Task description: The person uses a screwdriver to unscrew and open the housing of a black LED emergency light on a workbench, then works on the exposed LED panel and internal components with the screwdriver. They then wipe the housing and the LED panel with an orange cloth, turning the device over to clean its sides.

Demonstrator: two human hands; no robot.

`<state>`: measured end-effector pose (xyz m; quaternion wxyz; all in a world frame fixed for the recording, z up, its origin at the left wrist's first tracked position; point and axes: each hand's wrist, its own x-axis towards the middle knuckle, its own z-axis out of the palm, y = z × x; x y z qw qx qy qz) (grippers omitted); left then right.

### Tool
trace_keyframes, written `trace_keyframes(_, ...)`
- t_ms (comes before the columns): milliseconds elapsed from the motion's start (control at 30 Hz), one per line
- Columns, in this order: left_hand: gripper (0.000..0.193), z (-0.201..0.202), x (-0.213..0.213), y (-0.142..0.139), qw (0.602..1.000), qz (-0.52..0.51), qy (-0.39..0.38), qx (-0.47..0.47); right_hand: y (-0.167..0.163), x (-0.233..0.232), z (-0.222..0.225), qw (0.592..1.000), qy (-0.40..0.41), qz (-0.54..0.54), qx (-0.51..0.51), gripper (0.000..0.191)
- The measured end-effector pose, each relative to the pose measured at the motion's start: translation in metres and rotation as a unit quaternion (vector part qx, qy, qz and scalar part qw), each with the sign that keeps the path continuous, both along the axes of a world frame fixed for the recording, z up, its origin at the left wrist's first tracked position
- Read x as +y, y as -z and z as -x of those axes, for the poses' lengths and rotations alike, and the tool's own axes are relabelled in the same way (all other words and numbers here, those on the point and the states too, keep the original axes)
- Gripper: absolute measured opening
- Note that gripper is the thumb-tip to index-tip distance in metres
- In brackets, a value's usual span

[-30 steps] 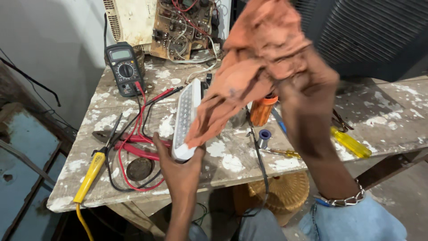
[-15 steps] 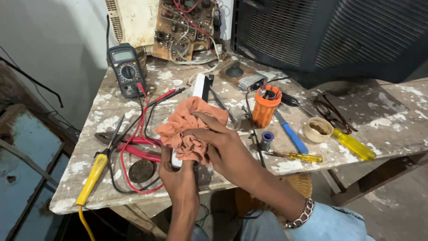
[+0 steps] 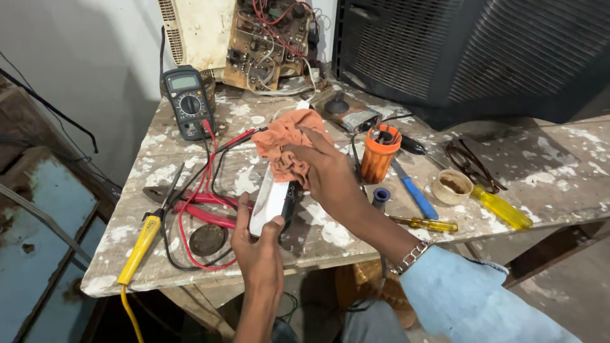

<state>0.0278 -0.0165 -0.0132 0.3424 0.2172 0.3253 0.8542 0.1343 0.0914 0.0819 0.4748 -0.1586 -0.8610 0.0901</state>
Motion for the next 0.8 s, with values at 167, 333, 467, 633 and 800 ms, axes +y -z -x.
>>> trace_keyframes(167,0.088,0.001,0.000,-0.005,1.000,0.009,-0.002,0.019,0.000,-0.032,-0.014,0.995,-0.006,0.084,-0.050,0.047)
trace_keyframes(333,0.077,0.002,-0.005,-0.006,0.997,-0.070,0.042,0.017,0.004,-0.076,-0.025,0.993,-0.058,0.094,-0.046,0.048)
trace_keyframes(467,0.080,0.005,-0.006,-0.001,0.996,-0.076,0.051,0.018,0.000,-0.074,-0.026,0.996,-0.072,0.044,-0.033,0.047)
trace_keyframes(633,0.090,0.008,-0.005,0.008,0.993,-0.098,0.057,0.021,-0.005,-0.033,-0.012,0.996,-0.025,0.073,0.047,0.044)
trace_keyframes(800,0.097,0.009,-0.003,0.010,0.992,-0.087,0.073,0.052,-0.017,0.028,-0.013,0.997,0.049,-0.050,0.044,0.046)
